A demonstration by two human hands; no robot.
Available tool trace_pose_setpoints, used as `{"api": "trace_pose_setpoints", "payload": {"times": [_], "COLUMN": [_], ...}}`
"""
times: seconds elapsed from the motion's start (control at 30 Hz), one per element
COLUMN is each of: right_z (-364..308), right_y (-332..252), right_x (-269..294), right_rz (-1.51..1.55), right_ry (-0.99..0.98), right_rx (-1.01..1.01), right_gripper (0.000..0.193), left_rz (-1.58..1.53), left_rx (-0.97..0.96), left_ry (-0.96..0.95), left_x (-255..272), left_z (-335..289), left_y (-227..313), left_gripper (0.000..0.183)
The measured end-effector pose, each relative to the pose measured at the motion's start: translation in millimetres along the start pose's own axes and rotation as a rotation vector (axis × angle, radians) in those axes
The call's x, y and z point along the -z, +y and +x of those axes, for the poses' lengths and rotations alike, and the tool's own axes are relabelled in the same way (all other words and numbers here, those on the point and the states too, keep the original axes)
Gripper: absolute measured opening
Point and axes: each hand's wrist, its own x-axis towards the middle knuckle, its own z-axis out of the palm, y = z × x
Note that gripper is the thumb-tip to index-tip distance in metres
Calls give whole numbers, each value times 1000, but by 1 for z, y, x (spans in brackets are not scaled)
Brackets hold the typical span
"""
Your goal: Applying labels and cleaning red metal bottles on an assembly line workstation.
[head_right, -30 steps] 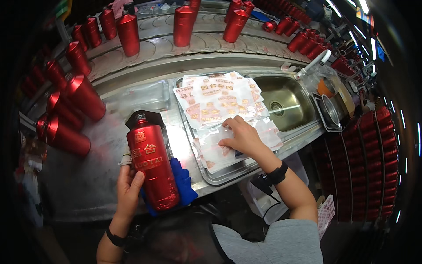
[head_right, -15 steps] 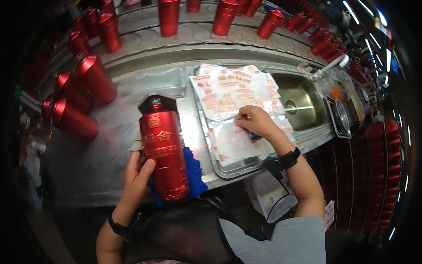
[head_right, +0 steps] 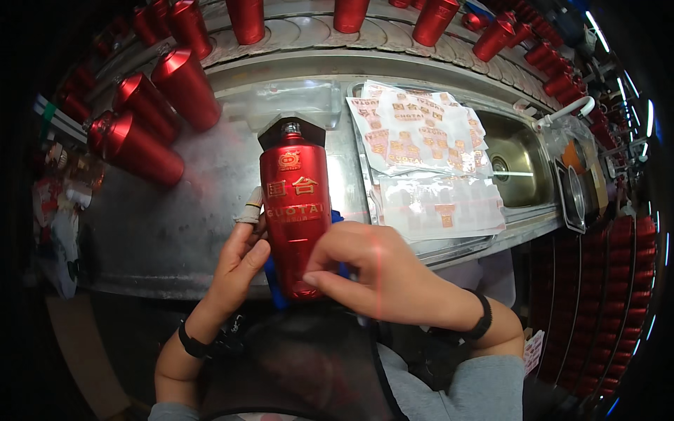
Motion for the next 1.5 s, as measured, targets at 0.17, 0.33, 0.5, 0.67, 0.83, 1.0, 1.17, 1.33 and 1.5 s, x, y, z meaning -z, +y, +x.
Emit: {"api": "trace_pose_setpoints", "payload": {"times": [0.17, 0.33, 0.5, 0.67, 0.83, 1.0, 1.17, 1.33, 1.5], "right_z": [9, 10, -9, -20, -18, -18, -17, -17, -16], "right_y": [18, 11, 28, 32, 40, 36, 39, 41, 39], "right_x": [-21, -30, -39, -50, -56, -54, -57, -59, -57], "right_rz": [-149, -124, 103, 211, 237, 248, 252, 285, 285], "right_ry": [74, 165, 362, 288, 314, 293, 301, 320, 282], "right_rx": [8, -129, -290, -397, -383, -371, -365, -382, -375], "right_gripper": [11, 14, 24, 55, 58, 59, 57, 56, 56], "left_rz": [324, 437, 449, 411, 355, 385, 380, 372, 409], "left_rx": [-62, -108, -132, -158, -124, -111, -108, -100, -170], "left_ry": [-26, 55, 32, 20, 60, 53, 57, 63, 87], "left_x": [-7, -9, -3, -8, -10, -10, -9, -9, -6], "left_z": [-6, -11, -10, -11, -8, -9, -9, -9, -8], "left_y": [-1, 1, -5, -4, -6, -3, -4, -4, -10], "left_gripper": [99, 97, 95, 93, 92, 92, 92, 92, 93]}}
